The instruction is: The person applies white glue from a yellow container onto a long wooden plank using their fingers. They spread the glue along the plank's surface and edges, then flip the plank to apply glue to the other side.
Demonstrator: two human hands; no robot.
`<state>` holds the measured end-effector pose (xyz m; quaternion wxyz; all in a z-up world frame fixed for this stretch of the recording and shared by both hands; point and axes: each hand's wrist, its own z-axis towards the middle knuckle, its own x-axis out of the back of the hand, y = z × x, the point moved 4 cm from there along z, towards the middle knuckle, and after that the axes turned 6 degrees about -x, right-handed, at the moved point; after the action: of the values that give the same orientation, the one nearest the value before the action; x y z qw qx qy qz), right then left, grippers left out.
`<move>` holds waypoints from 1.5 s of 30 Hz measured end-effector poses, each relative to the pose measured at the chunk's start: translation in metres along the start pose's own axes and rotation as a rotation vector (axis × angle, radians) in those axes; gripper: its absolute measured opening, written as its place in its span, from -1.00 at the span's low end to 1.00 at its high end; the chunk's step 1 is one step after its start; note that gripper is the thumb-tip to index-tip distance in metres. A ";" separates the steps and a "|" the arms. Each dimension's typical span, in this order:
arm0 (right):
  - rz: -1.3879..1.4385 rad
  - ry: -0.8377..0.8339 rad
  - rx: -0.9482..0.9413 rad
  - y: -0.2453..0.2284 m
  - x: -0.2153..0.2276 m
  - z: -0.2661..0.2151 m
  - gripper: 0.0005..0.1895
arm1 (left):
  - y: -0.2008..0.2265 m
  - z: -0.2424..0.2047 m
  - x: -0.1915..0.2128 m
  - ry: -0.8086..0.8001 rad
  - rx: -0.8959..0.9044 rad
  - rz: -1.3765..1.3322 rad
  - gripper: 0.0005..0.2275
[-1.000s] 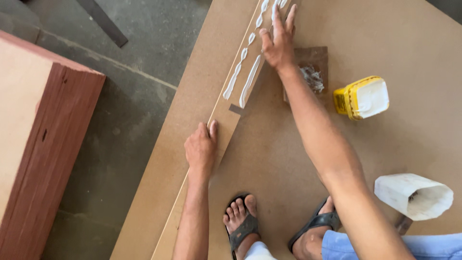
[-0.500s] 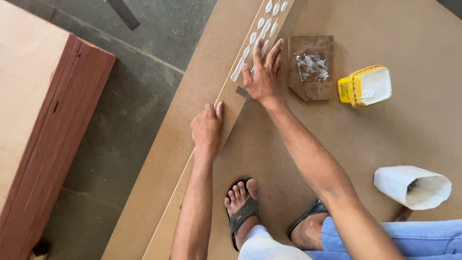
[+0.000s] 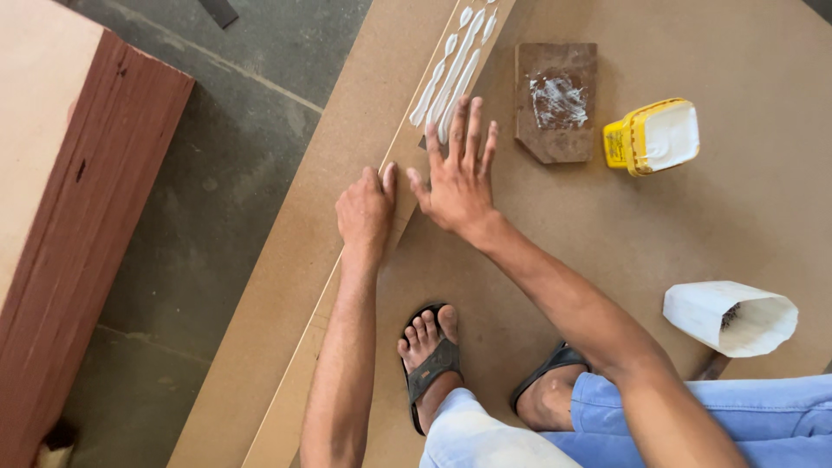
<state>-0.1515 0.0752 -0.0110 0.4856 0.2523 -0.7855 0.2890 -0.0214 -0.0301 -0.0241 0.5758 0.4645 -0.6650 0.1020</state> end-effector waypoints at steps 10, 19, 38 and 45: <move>0.525 0.405 -0.070 0.072 0.059 -0.044 -0.34 | 0.005 0.000 -0.007 -0.016 -0.009 0.017 -0.57; 0.412 0.641 -0.341 0.189 0.056 -0.098 -0.33 | 0.039 0.021 -0.019 0.021 -0.087 0.045 -0.58; 0.207 0.380 -0.584 0.284 0.048 -0.107 -0.02 | -0.020 -0.036 -0.001 -0.134 0.085 -0.326 -0.51; 1.511 0.618 -0.614 0.263 -0.018 -0.111 0.07 | -0.007 -0.045 0.004 -0.064 -0.020 -0.279 -0.52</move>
<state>-0.2540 0.3398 -0.0419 0.4018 -0.5682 -0.6186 0.3648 0.0145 -0.0060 -0.0091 0.5673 0.5499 -0.6130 -0.0007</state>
